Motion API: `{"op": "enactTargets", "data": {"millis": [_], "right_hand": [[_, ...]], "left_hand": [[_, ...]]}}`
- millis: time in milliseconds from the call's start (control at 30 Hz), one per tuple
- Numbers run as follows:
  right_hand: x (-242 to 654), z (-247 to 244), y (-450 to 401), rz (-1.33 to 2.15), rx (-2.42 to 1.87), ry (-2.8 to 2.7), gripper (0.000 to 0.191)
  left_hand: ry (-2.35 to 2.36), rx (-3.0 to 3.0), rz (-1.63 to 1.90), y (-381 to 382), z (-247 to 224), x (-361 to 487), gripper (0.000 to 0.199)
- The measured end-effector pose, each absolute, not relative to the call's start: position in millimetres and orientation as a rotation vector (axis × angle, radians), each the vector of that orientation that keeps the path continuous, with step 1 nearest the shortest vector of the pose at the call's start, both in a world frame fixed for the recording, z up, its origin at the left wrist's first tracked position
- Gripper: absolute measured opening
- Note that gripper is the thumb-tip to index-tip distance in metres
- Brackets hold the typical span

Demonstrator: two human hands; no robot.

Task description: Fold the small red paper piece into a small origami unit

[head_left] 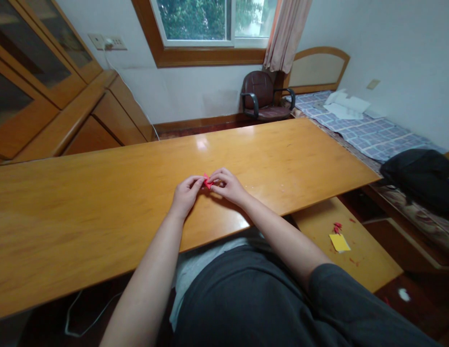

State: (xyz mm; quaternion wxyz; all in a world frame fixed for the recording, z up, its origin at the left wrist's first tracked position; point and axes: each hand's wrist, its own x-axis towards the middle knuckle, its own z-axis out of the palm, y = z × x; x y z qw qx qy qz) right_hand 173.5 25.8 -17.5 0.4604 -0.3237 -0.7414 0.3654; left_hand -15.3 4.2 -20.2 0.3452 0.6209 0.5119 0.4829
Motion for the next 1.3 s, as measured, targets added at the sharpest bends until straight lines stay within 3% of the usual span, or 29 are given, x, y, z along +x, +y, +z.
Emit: {"op": "enactTargets", "data": {"millis": [300,567,900,1300], "right_hand": [[176,-16,26,0.775,-0.831,-1.82,0.007],[175,-18,25,0.759,-0.856,-1.84,0.014],[173,-18,21,0.689,-0.843,-1.932,0.015],[169,-17,18,0.55,-0.991,-2.01,0.012]], "left_hand": [[1.192,1.666,1.222,0,-16,-13,0.031],[1.169,1.748,1.162,-5,-4,-8,0.042],[1.35,1.79,1.204,-1,-13,-7,0.026],[1.541,1.973,1.177,-2,-15,-3,0.023]]}}
